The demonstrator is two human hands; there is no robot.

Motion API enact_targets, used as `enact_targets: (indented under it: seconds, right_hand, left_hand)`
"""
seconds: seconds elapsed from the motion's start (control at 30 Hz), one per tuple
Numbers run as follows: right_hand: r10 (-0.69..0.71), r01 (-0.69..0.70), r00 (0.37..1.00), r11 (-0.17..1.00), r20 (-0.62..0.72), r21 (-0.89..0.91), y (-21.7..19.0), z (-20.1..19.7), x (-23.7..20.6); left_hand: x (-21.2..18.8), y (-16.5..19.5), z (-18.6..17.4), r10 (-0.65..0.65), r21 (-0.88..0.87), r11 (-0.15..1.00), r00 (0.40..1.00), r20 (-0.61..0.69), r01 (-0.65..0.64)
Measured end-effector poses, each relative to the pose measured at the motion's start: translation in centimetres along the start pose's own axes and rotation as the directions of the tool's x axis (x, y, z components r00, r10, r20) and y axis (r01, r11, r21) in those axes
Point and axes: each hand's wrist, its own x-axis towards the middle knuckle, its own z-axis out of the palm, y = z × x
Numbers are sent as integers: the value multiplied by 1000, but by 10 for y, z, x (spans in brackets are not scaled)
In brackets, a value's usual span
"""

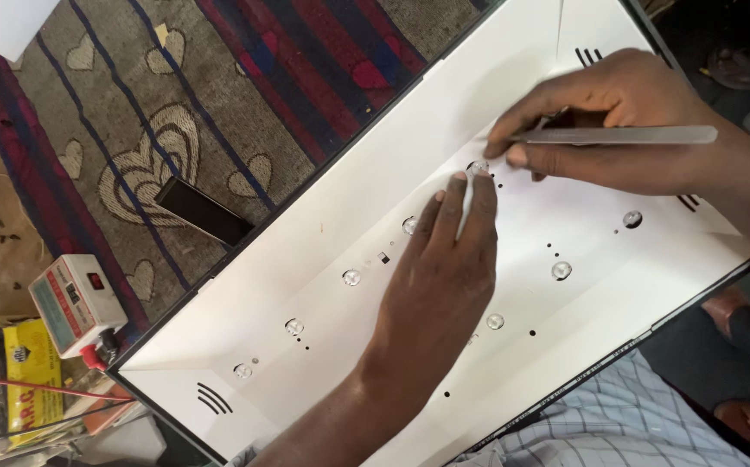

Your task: The person sits with a white light fixture panel on their lap and uses a metal rod to press small clear lens covers into holes on the panel, working on one lens at a time and steadying the panel with the other hand.

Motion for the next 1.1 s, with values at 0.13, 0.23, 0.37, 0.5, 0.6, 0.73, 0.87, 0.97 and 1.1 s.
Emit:
enact_targets:
  seconds: [0.13,0.23,0.37,0.5,0.6,0.73,0.87,0.97,1.1]
  right_hand:
    - [-31,27,999,992,29,121,6,1,5]
    - [-106,99,991,991,86,88,11,1,13]
    - [-101,113,985,990,136,-83,13,4,20]
    - [-137,155,983,974,120,-163,13,8,23]
    - [-219,234,970,956,103,-176,14,10,24]
    - [-166,186,979,963,116,-195,15,10,23]
    - [-188,209,974,961,123,-180,14,10,23]
    - [-180,200,976,965,123,-170,14,11,24]
    - [-262,275,960,949,101,-154,14,12,23]
  left_hand:
    - [-2,6,5,-15,34,999,999,-37,16]
    - [0,7,8,-53,-54,997,996,-69,49]
    - [0,8,7,-40,10,999,998,-43,41]
    - [-1,9,8,-48,38,998,996,-72,51]
    - [-1,10,9,-54,56,997,996,-78,58]
    - [-1,10,10,-57,38,997,996,-70,60]
    - [0,11,12,-54,43,997,997,-55,57]
    - [0,11,12,-59,34,998,996,-65,61]
    - [-2,12,11,-66,36,997,995,-79,69]
